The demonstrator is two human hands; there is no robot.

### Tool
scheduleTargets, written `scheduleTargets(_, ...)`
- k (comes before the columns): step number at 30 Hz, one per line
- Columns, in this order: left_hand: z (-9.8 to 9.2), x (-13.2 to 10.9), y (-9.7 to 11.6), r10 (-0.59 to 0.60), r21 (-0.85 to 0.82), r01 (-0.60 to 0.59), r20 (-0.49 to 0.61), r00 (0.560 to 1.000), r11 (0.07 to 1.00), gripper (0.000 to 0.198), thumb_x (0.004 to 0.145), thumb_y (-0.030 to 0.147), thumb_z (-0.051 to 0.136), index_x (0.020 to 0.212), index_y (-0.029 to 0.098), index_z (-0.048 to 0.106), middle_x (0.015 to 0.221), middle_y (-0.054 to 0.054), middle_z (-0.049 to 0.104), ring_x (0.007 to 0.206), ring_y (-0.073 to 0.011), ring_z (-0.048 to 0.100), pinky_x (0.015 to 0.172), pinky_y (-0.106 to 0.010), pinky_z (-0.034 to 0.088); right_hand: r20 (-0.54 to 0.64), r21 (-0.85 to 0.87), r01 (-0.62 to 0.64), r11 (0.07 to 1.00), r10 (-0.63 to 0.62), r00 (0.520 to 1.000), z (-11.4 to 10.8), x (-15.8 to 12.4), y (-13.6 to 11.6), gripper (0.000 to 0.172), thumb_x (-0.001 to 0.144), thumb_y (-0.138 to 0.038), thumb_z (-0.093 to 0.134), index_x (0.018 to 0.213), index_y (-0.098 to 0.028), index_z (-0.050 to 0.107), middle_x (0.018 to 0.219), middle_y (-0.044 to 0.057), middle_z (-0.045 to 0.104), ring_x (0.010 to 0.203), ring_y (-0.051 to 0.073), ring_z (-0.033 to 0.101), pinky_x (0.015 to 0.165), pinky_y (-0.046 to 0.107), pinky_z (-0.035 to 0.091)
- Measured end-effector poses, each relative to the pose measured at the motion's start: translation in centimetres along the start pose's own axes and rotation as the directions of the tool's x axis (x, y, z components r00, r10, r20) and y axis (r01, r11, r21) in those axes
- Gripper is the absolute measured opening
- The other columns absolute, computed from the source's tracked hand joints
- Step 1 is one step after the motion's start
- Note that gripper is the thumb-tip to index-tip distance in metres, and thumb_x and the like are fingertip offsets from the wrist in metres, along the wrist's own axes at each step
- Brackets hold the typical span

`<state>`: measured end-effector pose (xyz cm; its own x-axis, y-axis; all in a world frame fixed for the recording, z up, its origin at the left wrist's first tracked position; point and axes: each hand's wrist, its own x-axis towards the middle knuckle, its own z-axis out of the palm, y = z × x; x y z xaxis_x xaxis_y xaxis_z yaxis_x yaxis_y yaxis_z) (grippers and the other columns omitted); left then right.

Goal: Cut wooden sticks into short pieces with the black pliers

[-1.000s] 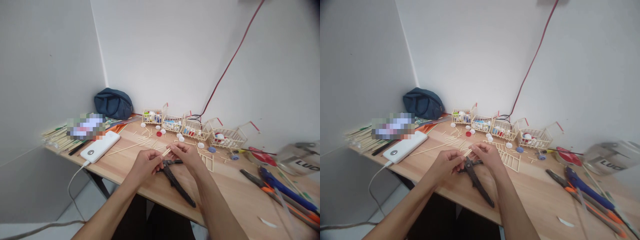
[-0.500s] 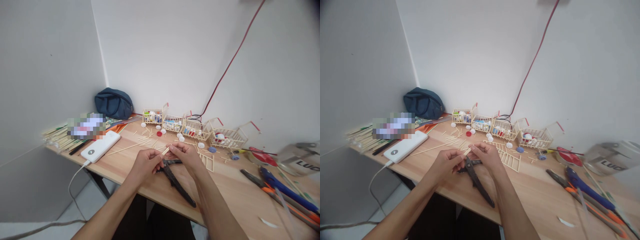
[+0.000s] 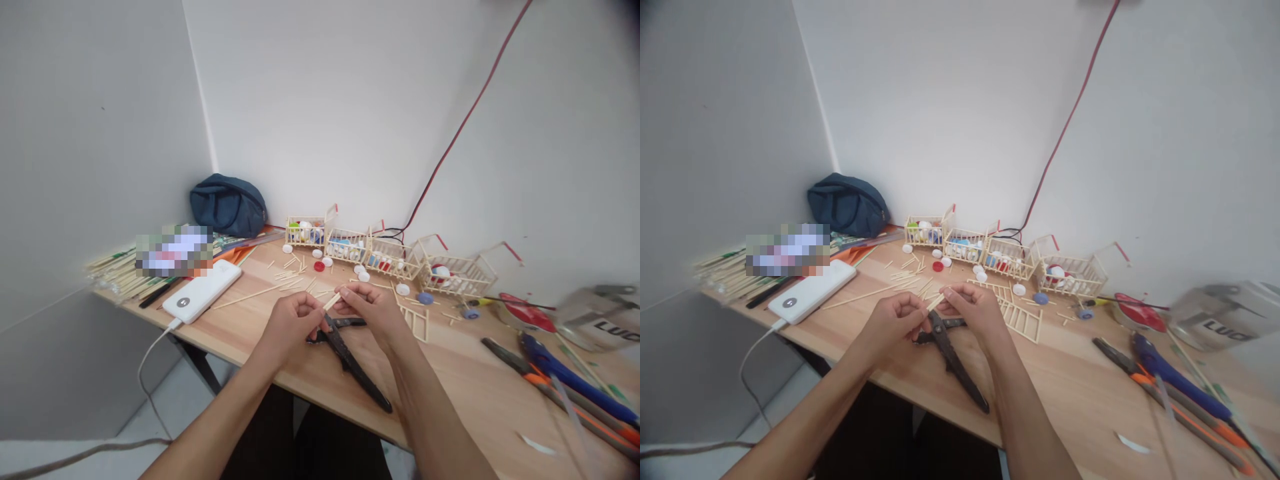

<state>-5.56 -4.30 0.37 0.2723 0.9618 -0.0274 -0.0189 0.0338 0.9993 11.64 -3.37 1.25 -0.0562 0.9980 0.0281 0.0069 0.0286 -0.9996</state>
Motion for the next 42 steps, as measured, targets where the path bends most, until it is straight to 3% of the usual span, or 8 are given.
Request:
scheduleTargets(10,0.4,-0.1,-0.5,0.126,0.218,-0.092,-0.150,0.981,0.972,0.010,0.070,0.025,0.055,0.068,0.016,0.057,0.057,-0.001,0.065,0.050,-0.0107,0.055,0.048,-0.019,0.037,-0.007,0.031,-0.003,1.000,0.004,1.000,0.5,0.2,0.1,0.029,0.068,-0.043,0.071,0.078,-0.016,0.066,0.067,0.002,0.070,0.065,0.015,0.068,0.066,0.026,0.056)
scheduleTargets(18,-0.3,0.1,-1.0,0.275,0.462,-0.135,-0.250,0.928,0.876,0.011,0.069,0.020,0.052,0.061,0.017,0.059,0.053,0.002,0.060,0.049,-0.0095,0.048,0.052,-0.020,0.034,-0.017,0.018,-0.046,0.999,0.047,0.999,0.3,1.1,1.2,0.030,0.069,-0.045,0.071,0.079,-0.017,0.067,0.071,0.003,0.070,0.067,0.015,0.068,0.068,0.027,0.057)
scheduleTargets(25,-2.1,0.6,-0.9,0.262,0.419,-0.105,-0.336,0.905,0.902,0.012,0.066,0.015,0.050,0.056,0.017,0.057,0.050,0.003,0.057,0.049,-0.0094,0.047,0.053,-0.020,0.033,-0.104,-0.128,-0.022,0.991,0.009,0.995,0.4,3.4,2.7,0.037,0.065,-0.051,0.070,0.078,-0.017,0.067,0.069,0.005,0.070,0.070,0.020,0.068,0.073,0.037,0.057)
scheduleTargets(28,-2.4,0.8,-0.7,0.245,0.369,-0.110,-0.343,0.907,0.923,0.010,0.065,0.015,0.050,0.057,0.017,0.055,0.050,0.004,0.057,0.049,-0.0093,0.048,0.053,-0.020,0.034,-0.081,-0.221,0.023,0.975,-0.042,0.996,0.4,4.0,3.1,0.039,0.069,-0.048,0.067,0.094,-0.017,0.066,0.085,0.007,0.071,0.083,0.023,0.068,0.080,0.042,0.054)
scheduleTargets(31,-2.6,1.1,-0.7,0.224,0.291,-0.123,-0.341,0.913,0.949,0.010,0.066,0.017,0.050,0.059,0.016,0.056,0.053,0.003,0.060,0.050,-0.0099,0.051,0.054,-0.020,0.036,-0.028,-0.515,0.126,0.848,-0.163,0.986,0.0,3.3,2.9,0.051,0.075,-0.042,0.061,0.119,-0.017,0.056,0.111,0.010,0.065,0.101,0.025,0.061,0.090,0.045,0.047)
scheduleTargets(34,-3.1,1.3,-0.8,0.195,0.229,-0.119,-0.345,0.918,0.966,0.011,0.067,0.018,0.050,0.057,0.016,0.056,0.053,0.001,0.060,0.049,-0.0095,0.050,0.052,-0.020,0.035,0.113,-0.806,0.229,0.547,-0.237,0.965,-0.6,1.0,2.3,0.052,0.076,-0.044,0.059,0.120,-0.016,0.057,0.124,0.013,0.057,0.116,0.029,0.049,0.099,0.047,0.037)
scheduleTargets(37,-3.6,1.5,-0.7,0.138,0.160,-0.087,-0.349,0.927,0.983,0.011,0.065,0.018,0.050,0.057,0.015,0.058,0.051,0.002,0.059,0.044,-0.0075,0.043,0.047,-0.019,0.031,0.222,-0.916,0.245,0.316,-0.109,0.969,-1.1,-2.2,2.1,0.059,0.071,-0.046,0.063,0.120,-0.015,0.057,0.125,0.017,0.054,0.118,0.033,0.046,0.099,0.047,0.034)
scheduleTargets(42,-4.1,2.1,-1.1,0.056,0.097,-0.025,-0.330,0.942,0.995,0.010,0.063,0.017,0.051,0.056,0.014,0.058,0.043,0.004,0.051,0.038,-0.0049,0.030,0.041,-0.018,0.022,0.341,-0.923,0.335,0.190,0.002,0.940,-1.3,-5.1,2.6,0.069,0.068,-0.040,0.065,0.131,-0.019,0.046,0.133,0.016,0.045,0.122,0.033,0.039,0.096,0.046,0.035)
